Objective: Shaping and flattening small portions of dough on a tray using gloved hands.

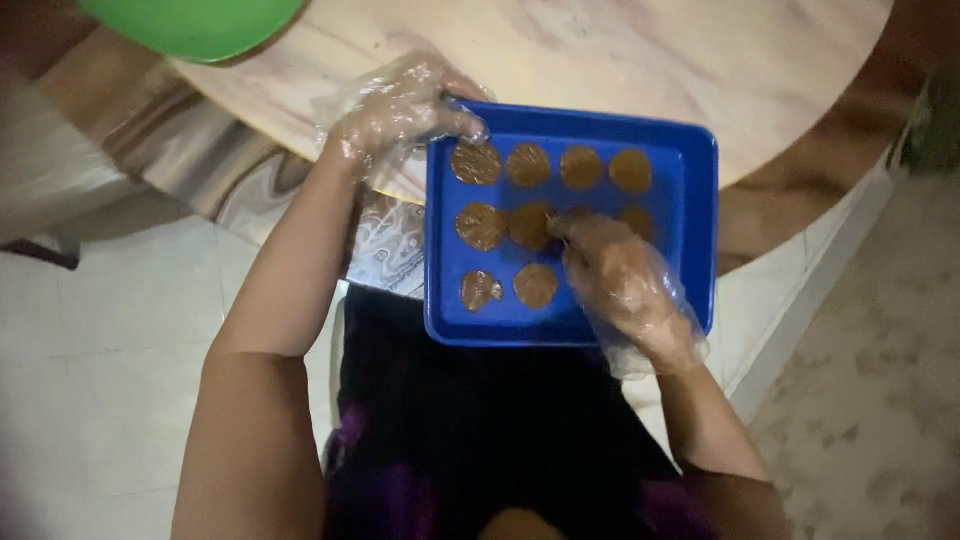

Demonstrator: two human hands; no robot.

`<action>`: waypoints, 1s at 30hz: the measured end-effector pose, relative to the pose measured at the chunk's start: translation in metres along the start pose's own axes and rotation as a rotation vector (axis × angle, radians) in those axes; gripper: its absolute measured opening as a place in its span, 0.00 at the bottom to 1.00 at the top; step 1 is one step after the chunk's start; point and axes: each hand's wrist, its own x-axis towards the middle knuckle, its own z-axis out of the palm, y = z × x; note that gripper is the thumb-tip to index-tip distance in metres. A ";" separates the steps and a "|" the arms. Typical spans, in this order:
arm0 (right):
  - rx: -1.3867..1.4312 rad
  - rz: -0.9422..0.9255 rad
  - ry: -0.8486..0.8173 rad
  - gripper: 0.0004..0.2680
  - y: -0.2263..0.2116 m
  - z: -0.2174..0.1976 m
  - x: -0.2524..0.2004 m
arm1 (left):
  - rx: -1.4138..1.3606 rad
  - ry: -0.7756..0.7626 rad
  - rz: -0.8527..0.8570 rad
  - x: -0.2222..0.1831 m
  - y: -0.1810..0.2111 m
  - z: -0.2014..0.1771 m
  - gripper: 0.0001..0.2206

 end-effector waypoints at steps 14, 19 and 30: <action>0.051 0.094 0.098 0.10 -0.001 -0.011 0.015 | -0.345 0.144 -0.152 -0.002 0.028 0.023 0.07; -0.074 -0.062 0.157 0.09 0.003 0.003 0.020 | -0.223 0.029 0.030 0.030 -0.029 0.013 0.08; -0.011 0.072 0.044 0.10 -0.020 -0.002 0.030 | -0.204 0.162 -0.096 0.010 0.009 0.009 0.09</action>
